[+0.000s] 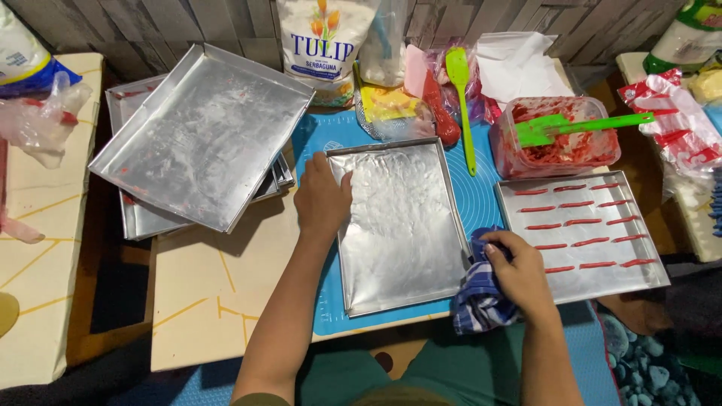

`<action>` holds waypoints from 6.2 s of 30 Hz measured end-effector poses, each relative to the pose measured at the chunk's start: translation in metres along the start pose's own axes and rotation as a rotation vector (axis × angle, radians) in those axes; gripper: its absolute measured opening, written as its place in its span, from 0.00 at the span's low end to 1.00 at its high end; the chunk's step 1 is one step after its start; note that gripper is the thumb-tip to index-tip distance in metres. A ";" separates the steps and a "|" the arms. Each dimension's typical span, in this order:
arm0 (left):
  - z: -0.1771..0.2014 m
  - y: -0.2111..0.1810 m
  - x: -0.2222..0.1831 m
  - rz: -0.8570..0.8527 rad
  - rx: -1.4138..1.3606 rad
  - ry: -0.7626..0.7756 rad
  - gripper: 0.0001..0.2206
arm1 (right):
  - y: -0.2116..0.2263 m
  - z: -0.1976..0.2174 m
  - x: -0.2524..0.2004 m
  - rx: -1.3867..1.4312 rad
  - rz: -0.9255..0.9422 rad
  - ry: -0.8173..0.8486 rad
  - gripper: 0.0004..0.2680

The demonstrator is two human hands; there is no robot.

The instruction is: Cleaning metal baking trays with a spatula and cloth before piping red dough onto them.

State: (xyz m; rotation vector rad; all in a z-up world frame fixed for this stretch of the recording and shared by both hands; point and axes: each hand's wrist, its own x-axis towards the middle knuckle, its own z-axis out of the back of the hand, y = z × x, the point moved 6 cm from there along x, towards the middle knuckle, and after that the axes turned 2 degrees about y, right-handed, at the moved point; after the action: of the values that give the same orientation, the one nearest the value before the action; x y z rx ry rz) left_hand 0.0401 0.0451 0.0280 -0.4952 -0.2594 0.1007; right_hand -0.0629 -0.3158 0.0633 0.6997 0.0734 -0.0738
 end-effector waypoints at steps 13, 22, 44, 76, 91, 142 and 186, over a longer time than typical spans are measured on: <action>0.077 -0.012 -0.050 0.017 -0.506 -0.344 0.10 | 0.009 0.005 -0.046 0.203 0.343 -0.646 0.05; 0.172 -0.081 -0.065 -0.451 -0.323 -1.031 0.14 | 0.003 -0.021 -0.036 0.073 0.332 -0.496 0.11; 0.139 -0.108 -0.075 -0.895 0.095 -0.927 0.04 | 0.003 -0.051 0.004 -0.324 0.231 -0.146 0.22; 0.089 -0.024 -0.039 -0.066 -0.682 -0.572 0.08 | 0.018 -0.033 -0.002 -0.070 0.456 -0.250 0.12; 0.075 -0.024 -0.043 -0.101 -0.919 -0.490 0.17 | 0.057 -0.094 0.027 -0.496 0.614 -0.197 0.16; 0.024 0.011 -0.044 -0.092 -0.865 -0.467 0.28 | 0.101 -0.128 0.031 -0.754 0.432 0.251 0.19; 0.042 -0.007 -0.056 -0.229 -0.878 -0.612 0.26 | 0.084 -0.100 0.057 -0.350 0.310 0.085 0.09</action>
State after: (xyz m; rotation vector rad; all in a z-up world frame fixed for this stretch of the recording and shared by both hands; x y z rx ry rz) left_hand -0.0254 0.0491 0.0548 -1.3014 -0.9766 -0.0997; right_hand -0.0029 -0.1901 0.0357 0.3573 0.0569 0.2616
